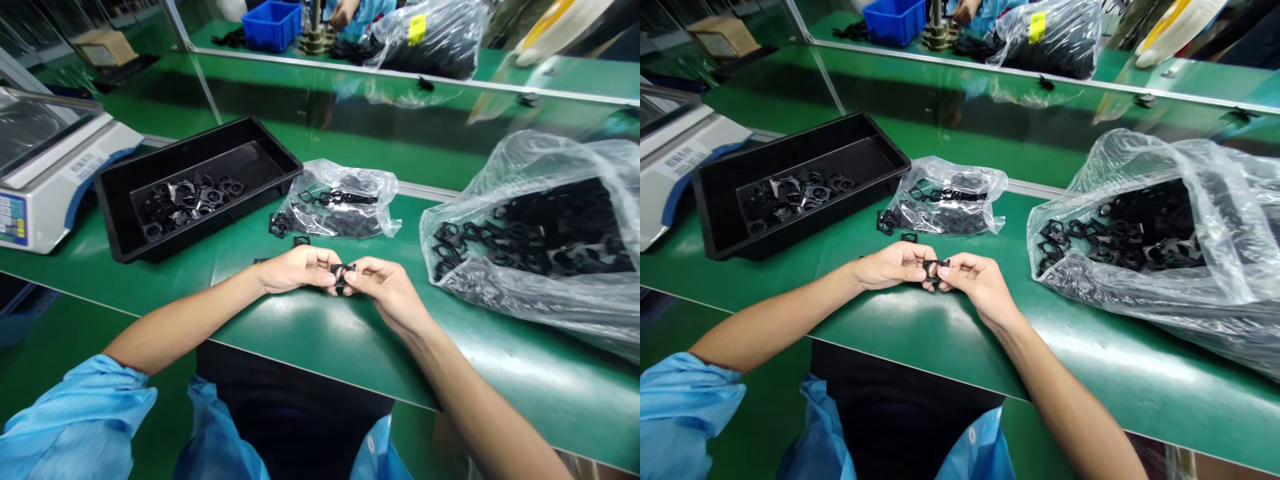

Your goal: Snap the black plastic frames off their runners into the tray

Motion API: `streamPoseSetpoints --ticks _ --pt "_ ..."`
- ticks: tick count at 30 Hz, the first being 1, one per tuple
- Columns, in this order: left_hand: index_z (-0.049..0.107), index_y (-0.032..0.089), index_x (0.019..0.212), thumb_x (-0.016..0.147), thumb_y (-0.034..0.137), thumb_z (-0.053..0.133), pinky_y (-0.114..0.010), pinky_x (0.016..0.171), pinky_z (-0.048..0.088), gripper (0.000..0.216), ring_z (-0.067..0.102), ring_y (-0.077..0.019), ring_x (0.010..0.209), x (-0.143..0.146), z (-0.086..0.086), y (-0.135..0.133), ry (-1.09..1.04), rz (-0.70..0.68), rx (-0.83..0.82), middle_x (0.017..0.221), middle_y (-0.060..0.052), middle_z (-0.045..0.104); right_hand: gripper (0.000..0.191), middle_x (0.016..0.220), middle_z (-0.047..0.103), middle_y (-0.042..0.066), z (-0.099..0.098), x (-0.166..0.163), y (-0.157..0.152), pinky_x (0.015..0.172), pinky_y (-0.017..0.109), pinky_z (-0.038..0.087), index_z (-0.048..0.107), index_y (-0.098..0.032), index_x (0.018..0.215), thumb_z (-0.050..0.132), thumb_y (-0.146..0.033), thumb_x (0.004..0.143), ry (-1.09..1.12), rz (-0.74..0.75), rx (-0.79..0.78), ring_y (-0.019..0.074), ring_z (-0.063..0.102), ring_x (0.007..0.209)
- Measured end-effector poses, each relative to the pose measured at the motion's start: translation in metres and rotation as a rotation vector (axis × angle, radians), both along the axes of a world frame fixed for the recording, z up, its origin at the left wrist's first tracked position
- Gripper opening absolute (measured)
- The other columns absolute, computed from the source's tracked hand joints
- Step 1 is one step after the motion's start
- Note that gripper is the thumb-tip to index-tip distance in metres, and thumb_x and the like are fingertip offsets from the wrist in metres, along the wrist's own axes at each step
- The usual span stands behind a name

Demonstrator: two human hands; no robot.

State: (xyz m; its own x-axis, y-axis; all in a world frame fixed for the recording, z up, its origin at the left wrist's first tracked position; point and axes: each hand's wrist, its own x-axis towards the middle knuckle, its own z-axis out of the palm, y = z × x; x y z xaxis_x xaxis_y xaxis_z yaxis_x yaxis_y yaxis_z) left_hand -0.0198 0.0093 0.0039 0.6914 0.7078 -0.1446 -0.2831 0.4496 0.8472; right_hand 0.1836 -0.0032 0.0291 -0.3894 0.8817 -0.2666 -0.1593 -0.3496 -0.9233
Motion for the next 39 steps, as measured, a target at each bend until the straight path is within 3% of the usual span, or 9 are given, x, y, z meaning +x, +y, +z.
streamPoseSetpoints --ticks 14,23,33,39 --pt "0.070 0.010 0.080 0.061 0.033 0.094 -0.027 0.076 0.055 0.039 0.069 -0.0131 0.072 0.002 -0.002 -0.003 0.040 0.040 0.044 0.075 -0.005 0.073 0.030 0.070 0.072 0.001 -0.004 0.002 0.001 0.062 0.024 0.054 0.072 -0.017 0.065 0.094 -0.037 0.059 0.033 0.047 -0.014 0.0107 0.065 0.060" --pt "0.075 0.011 0.085 0.061 0.031 0.094 -0.028 0.078 0.055 0.037 0.070 -0.0136 0.075 0.004 -0.008 -0.001 0.123 0.231 0.084 0.079 -0.005 0.075 0.040 0.061 0.066 -0.001 -0.001 0.000 0.000 0.061 0.027 0.055 0.070 -0.018 0.066 0.094 -0.048 0.056 -0.129 -0.138 0.169 0.0120 0.062 0.056" --pt "0.074 0.011 0.084 0.064 0.033 0.093 -0.026 0.078 0.055 0.036 0.071 -0.0120 0.075 0.006 -0.007 -0.003 0.064 0.217 0.067 0.078 -0.004 0.076 0.041 0.061 0.066 0.000 -0.001 0.000 -0.002 0.062 0.029 0.057 0.069 -0.018 0.066 0.091 -0.051 0.059 -0.135 -0.135 0.187 0.0134 0.063 0.057" --pt "0.073 0.011 0.086 0.061 0.034 0.094 -0.038 0.088 0.059 0.040 0.075 -0.0186 0.080 0.008 -0.011 -0.003 0.092 0.289 0.001 0.086 -0.007 0.078 0.039 0.066 0.067 0.000 -0.006 -0.001 -0.004 0.067 0.031 0.058 0.070 -0.019 0.070 0.090 -0.052 0.062 -0.205 -0.193 0.278 0.0152 0.064 0.061"
